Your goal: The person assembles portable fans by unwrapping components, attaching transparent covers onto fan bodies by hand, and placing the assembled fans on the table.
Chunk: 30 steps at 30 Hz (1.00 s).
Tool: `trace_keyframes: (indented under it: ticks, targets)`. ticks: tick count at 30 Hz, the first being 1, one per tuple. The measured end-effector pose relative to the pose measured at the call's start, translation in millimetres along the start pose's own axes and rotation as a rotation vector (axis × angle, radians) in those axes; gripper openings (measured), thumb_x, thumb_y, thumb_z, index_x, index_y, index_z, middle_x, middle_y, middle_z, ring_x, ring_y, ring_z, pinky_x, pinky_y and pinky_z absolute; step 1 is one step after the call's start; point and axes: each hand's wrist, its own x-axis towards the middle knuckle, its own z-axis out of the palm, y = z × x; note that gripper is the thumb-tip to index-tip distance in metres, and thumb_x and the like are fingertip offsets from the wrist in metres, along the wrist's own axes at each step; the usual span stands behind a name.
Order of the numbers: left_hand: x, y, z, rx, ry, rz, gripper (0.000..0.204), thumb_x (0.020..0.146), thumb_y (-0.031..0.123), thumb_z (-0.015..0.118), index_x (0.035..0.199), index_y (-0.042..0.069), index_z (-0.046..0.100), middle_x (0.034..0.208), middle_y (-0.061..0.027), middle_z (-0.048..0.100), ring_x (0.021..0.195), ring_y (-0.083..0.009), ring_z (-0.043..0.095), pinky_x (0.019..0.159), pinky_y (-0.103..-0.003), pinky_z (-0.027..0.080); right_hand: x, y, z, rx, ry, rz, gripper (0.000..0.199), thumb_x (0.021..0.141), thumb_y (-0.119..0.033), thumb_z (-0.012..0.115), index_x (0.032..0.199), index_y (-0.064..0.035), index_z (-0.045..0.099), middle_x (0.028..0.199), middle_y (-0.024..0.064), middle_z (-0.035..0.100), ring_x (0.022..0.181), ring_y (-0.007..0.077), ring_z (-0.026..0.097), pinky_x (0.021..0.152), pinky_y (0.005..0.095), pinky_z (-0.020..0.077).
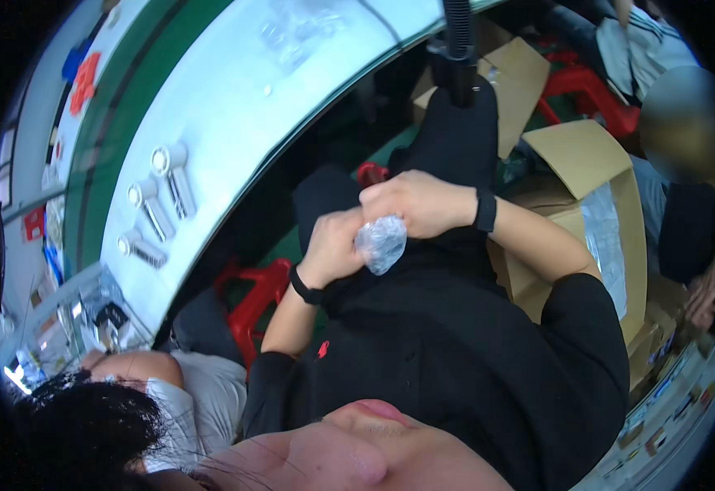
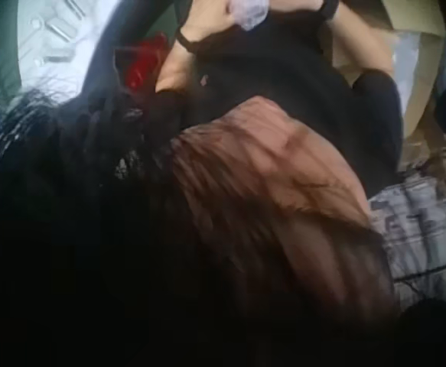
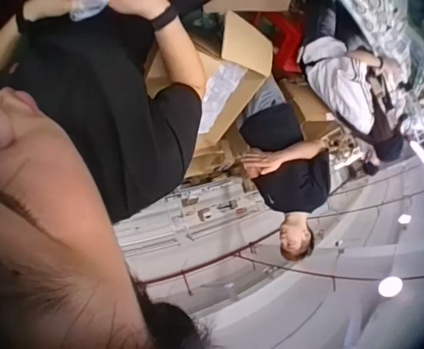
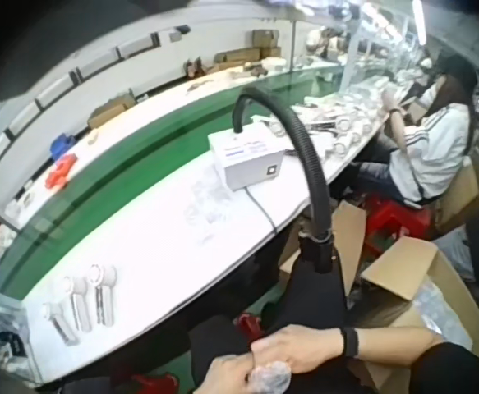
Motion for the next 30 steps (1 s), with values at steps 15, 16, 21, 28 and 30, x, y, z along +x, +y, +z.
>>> trace_keyframes:
  ticks: [15,16,21,28,30]
  targets:
    - [6,7,19,-0.795,-0.041,-0.351,0.015,0.090,0.013,0.061,0.099,0.002,0.062,0.082,-0.0089,0.061,0.067,-0.0159,0.060,0.064,-0.027,0.047,-43,-4,14,0.216,0.638,0.239,0.017,0.094,-0.020,0.060,0.086,-0.0062,0.056,0.068,0.0014,0.047,0.062,0.0108,0.043,0.060,0.0263,0.0359]
    - [10,9,18,-0.861,-0.009,-0.326,0.015,0.090,0.013,0.061,0.101,0.002,0.062,0.085,-0.0085,0.061,0.067,-0.0145,0.060,0.064,-0.025,0.047,-49,4,17,0.050,0.548,0.181,0.015,0.093,-0.020,0.061,0.088,-0.0061,0.057,0.071,0.0020,0.049,0.064,0.0113,0.046,0.062,0.0268,0.0376]
    - [23,9,11,-0.883,0.192,-0.299,0.020,0.086,0.009,0.066,0.105,0.004,0.060,0.098,-0.0089,0.061,0.068,-0.0132,0.061,0.065,-0.023,0.048,-74,33,20,0.122,0.700,0.125,0.015,0.091,-0.014,0.059,0.104,-0.0050,0.059,0.089,0.0056,0.059,0.079,0.0143,0.060,0.072,0.0294,0.0468]
    - [51,46,24,-0.156,0.043,0.173,0.035,0.074,0.017,0.078,0.103,0.006,0.062,0.101,-0.0074,0.061,0.068,-0.0213,0.064,0.060,-0.030,0.053,-60,30,42,1.074,1.119,0.458,0.020,0.093,-0.012,0.054,0.109,-0.0009,0.061,0.102,0.0073,0.063,0.094,0.0177,0.063,0.084,0.0293,0.0492]
    - [56,38,40,-0.126,0.064,0.164,0.035,0.073,0.018,0.078,0.102,0.006,0.062,0.101,-0.0072,0.061,0.069,-0.0224,0.064,0.060,-0.031,0.053,-54,29,46,1.152,1.083,0.439,0.021,0.094,-0.012,0.053,0.110,-0.0003,0.061,0.104,0.0073,0.063,0.096,0.0181,0.063,0.086,0.0291,0.0490]
